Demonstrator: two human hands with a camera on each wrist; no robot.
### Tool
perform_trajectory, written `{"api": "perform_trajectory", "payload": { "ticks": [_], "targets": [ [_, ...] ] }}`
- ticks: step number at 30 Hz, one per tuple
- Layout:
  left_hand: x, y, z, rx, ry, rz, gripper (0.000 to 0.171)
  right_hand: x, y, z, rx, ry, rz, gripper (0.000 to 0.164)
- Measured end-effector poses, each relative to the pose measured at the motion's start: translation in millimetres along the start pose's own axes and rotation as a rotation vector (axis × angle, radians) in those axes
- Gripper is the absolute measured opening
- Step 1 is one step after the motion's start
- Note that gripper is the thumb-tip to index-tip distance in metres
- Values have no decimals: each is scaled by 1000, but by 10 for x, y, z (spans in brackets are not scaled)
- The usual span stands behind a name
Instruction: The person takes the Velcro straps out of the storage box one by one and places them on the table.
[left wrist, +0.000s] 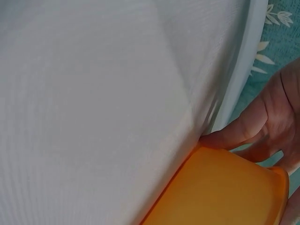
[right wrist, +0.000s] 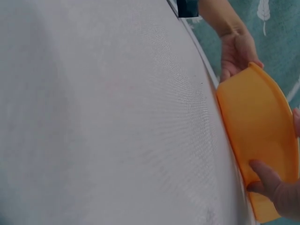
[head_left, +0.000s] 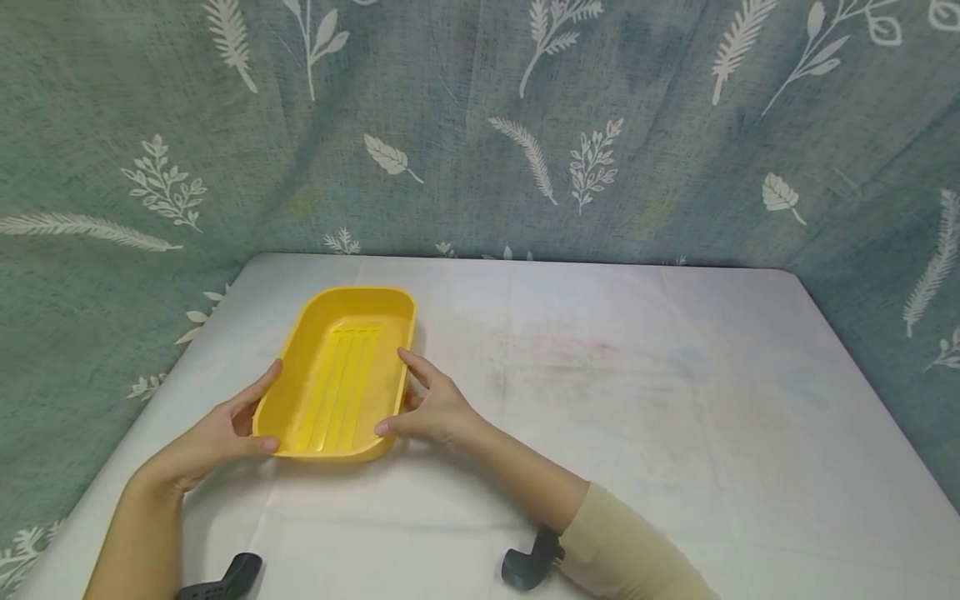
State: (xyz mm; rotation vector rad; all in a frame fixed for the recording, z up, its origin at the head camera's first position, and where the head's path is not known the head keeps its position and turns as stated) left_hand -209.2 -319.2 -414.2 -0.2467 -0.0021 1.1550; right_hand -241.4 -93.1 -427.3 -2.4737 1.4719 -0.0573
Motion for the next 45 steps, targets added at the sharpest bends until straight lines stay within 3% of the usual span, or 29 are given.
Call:
{"api": "perform_trajectory", "payload": {
  "ticks": [17, 24, 31, 41, 45],
  "targets": [
    [169, 114, 52, 6, 33, 7, 98, -185, -107, 34, -7, 24, -13, 105],
    [311, 160, 99, 31, 5, -35, 99, -277, -171, 80, 3, 41, -27, 104],
    [392, 246, 87, 46, 60, 14, 100, -388, -242, 137, 9, 53, -18, 102],
    [588, 364, 182, 79, 42, -30, 107, -584, -335, 146, 13, 1, -5, 102],
    [635, 411, 161, 56, 34, -28, 106, -649, -372, 146, 7, -10, -8, 102]
  ]
}}
Point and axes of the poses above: each hand's wrist, its own y-axis towards the middle knuckle, its own x-axis out of the palm, z = x × y, the point moved 10 cm from there along y, towards the middle knuckle, and after that the axes turned 13 degrees about -y, right-handed, at the moved point
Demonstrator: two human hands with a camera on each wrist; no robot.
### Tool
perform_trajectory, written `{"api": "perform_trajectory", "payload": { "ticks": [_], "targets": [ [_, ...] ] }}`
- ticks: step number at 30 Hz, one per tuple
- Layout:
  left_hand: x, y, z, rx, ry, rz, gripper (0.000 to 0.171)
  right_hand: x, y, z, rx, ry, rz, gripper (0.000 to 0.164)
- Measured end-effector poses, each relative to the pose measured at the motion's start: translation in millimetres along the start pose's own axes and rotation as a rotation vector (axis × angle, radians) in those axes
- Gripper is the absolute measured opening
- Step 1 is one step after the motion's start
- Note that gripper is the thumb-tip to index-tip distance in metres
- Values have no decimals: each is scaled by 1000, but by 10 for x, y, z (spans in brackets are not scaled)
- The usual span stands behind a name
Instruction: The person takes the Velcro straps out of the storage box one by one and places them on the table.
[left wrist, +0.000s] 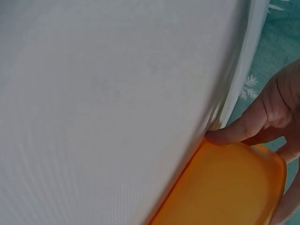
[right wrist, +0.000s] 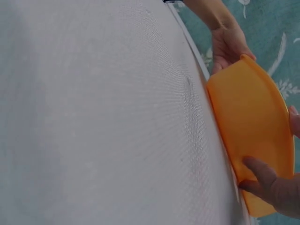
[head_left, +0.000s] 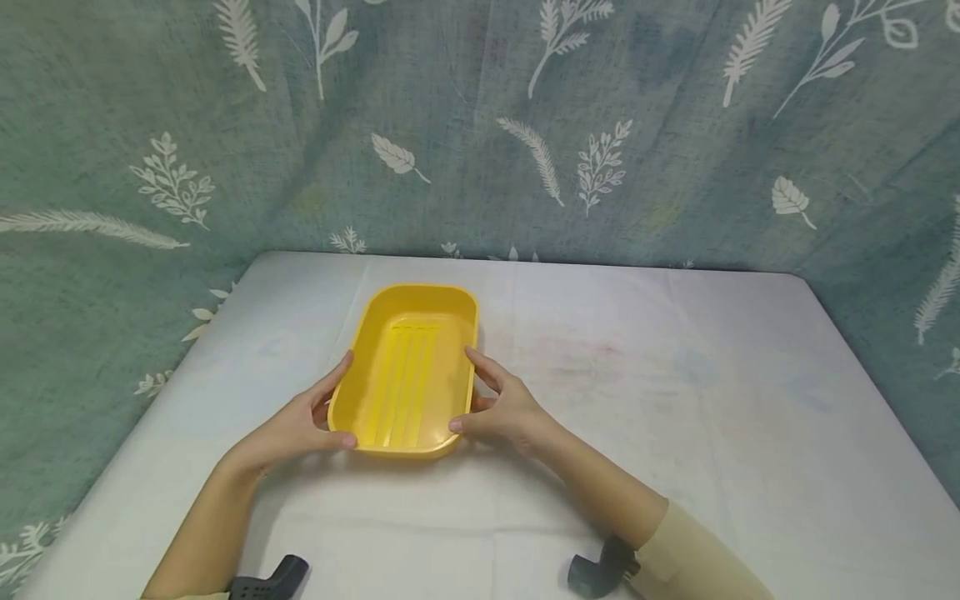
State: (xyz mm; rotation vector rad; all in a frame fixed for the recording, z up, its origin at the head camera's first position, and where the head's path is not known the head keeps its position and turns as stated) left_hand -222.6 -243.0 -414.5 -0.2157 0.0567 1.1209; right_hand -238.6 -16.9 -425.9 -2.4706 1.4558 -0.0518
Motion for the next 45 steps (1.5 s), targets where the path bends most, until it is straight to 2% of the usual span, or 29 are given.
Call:
{"api": "perform_trajectory", "payload": {
  "ticks": [9, 20, 28, 38, 45],
  "targets": [
    [81, 57, -15, -28, -25, -4, 100, -106, -76, 42, -15, -7, -15, 102],
    [242, 160, 41, 8, -54, -40, 97, -250, -174, 90, -45, 12, -20, 104],
    [334, 210, 59, 8, -70, -59, 98, -315, -263, 80, -59, 62, -42, 105],
    [444, 281, 81, 21, -92, -48, 95, -452, -326, 120, -43, 33, -32, 105],
    [536, 319, 81, 8, -125, -59, 95, -526, -387, 156, -39, 66, -42, 106]
  ]
}}
Point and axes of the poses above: each hand's wrist, its own y-axis towards the middle knuckle, its own x-axis out of the palm, z = x × y, the point moved 10 cm from there along y, towards the middle knuckle, and after that the axes turned 13 degrees about -y, right-handed, at the moved point
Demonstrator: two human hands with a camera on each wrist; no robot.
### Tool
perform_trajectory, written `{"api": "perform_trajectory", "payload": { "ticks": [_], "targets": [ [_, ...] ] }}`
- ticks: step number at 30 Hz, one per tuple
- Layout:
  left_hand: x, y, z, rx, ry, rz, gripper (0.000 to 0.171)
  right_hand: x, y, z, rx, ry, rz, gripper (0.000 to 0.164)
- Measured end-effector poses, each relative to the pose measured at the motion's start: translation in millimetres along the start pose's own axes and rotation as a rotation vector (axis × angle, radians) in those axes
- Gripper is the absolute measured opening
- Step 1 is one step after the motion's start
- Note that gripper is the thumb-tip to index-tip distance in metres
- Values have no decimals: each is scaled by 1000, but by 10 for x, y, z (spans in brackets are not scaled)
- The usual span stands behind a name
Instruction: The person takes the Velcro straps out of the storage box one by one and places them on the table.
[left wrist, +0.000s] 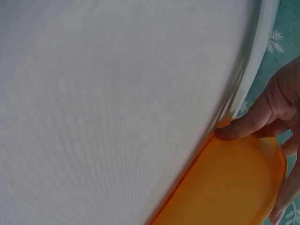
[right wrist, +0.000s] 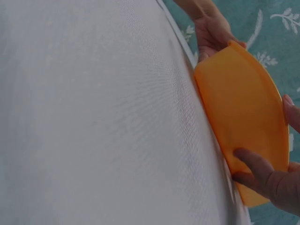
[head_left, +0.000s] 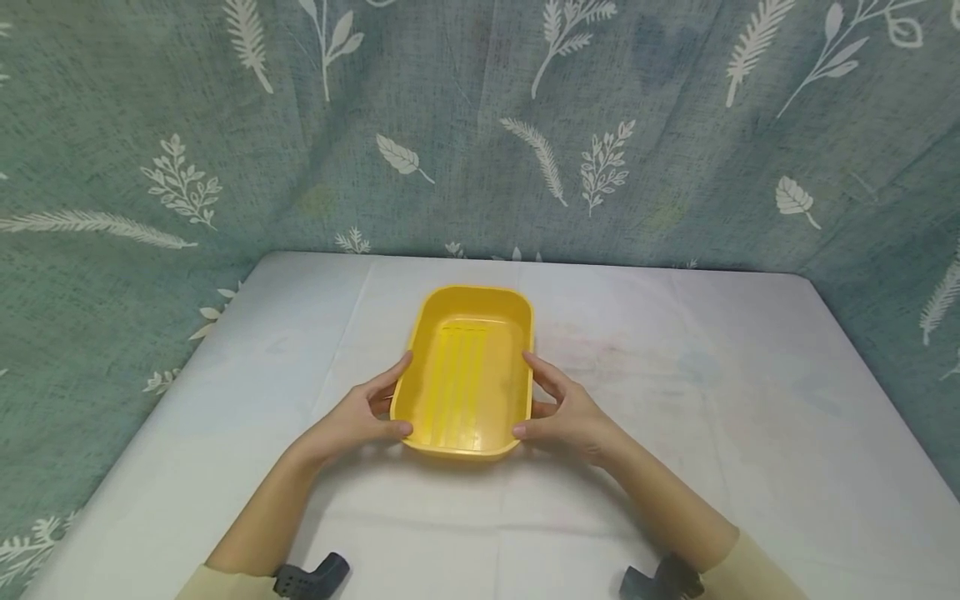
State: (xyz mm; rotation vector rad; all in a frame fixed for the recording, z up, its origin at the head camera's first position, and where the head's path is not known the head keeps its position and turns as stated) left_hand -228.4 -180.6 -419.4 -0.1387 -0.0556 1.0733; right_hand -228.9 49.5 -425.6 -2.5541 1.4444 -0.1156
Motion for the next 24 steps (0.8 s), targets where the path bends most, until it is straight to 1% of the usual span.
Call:
{"api": "perform_trajectory", "payload": {
  "ticks": [5, 9, 18, 24],
  "targets": [
    [77, 46, 12, 9, -21, -19, 97, -88, -44, 17, 17, -35, 22, 104],
    [140, 84, 10, 0, -38, -27, 98, -154, -80, 40, 32, -60, 32, 102],
    [289, 172, -2, -33, -47, -33, 95, -289, -191, 68, 31, -54, 33, 103],
    [397, 238, -13, -41, -54, -36, 96, -399, -267, 116, 48, -67, 50, 104]
  ]
}}
Point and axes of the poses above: each hand's wrist, its own y-axis towards the middle knuckle, its own x-axis out of the palm, z = x × y, the point moved 10 cm from there along y, towards the middle knuckle, and after that the axes turned 13 degrees about -y, right-handed, at the moved point
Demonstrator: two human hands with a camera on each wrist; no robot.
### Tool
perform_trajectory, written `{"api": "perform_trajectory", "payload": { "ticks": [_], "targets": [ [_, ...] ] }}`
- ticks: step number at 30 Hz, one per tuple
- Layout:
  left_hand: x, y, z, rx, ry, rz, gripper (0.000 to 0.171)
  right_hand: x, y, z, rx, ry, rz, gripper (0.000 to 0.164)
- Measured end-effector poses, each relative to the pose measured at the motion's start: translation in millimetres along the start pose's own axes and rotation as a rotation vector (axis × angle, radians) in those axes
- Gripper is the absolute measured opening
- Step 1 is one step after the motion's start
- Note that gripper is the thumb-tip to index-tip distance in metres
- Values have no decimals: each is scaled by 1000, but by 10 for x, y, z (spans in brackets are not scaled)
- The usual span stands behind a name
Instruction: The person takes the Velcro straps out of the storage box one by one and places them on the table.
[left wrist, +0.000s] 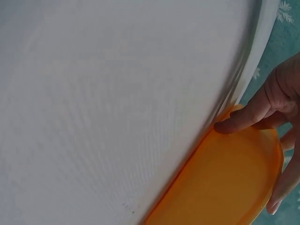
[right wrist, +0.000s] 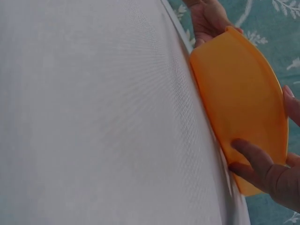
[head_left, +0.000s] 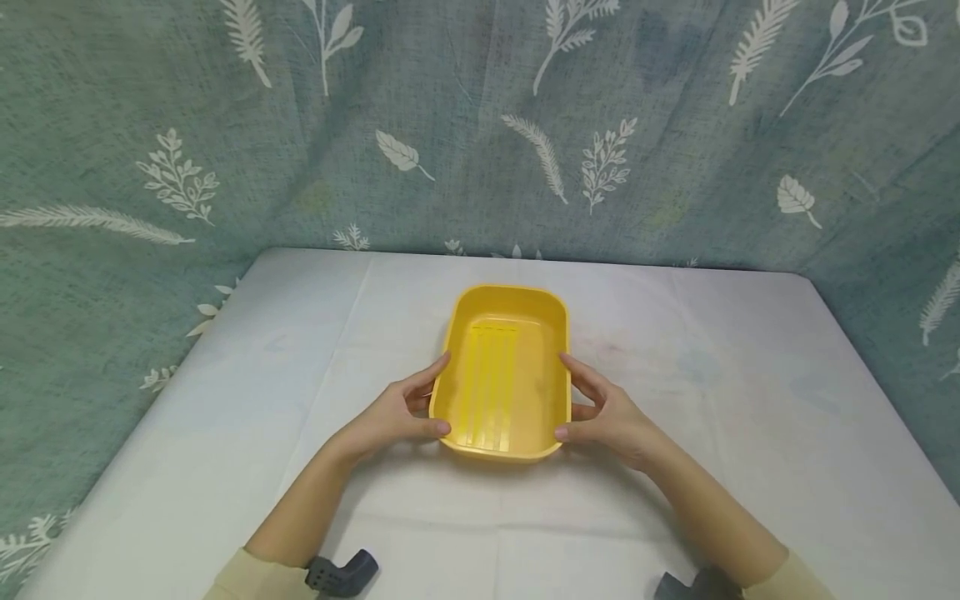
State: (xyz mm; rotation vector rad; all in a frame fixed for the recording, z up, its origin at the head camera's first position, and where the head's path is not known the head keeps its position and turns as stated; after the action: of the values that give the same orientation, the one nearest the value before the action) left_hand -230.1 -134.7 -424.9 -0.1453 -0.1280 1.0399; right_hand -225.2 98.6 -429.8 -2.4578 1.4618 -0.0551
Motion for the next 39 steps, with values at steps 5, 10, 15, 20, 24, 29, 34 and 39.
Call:
{"api": "perform_trajectory", "payload": {
  "ticks": [5, 10, 15, 20, 24, 29, 34, 39],
  "targets": [
    [78, 39, 28, 3, -11, -8, 96, -82, -49, 11, -6, -26, 4, 102],
    [155, 81, 36, 5, -14, -29, 93, -149, -101, 50, 6, -59, 7, 100],
    [232, 128, 28, 1, -33, -39, 91, -216, -152, 78, 11, -59, 5, 99],
    [333, 157, 43, 13, -64, -85, 96, -275, -191, 92, 28, -94, 10, 100],
    [407, 184, 51, 28, -74, -111, 103, -319, -230, 88, 21, -98, 1, 101],
    [488, 225, 58, 39, -83, -116, 107, -374, -289, 88, 2, -89, -25, 101],
    [557, 227, 57, 32, -85, -104, 103, -430, -333, 115, -12, -92, -39, 101],
    [612, 195, 40, 18, -108, -104, 100, -448, -398, 120, -28, -111, -50, 100]
  ]
}}
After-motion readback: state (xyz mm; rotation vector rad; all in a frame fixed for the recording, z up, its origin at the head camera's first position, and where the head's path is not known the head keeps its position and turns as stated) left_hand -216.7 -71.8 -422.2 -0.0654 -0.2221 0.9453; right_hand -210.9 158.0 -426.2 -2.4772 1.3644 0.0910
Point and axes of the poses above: each hand's wrist, its own y-axis towards the middle knuckle, its own x-axis out of the palm, z = x × y, the point moved 10 cm from there along y, towards the middle knuckle, and after that the axes turned 13 degrees about -y, right-handed, at the moved point
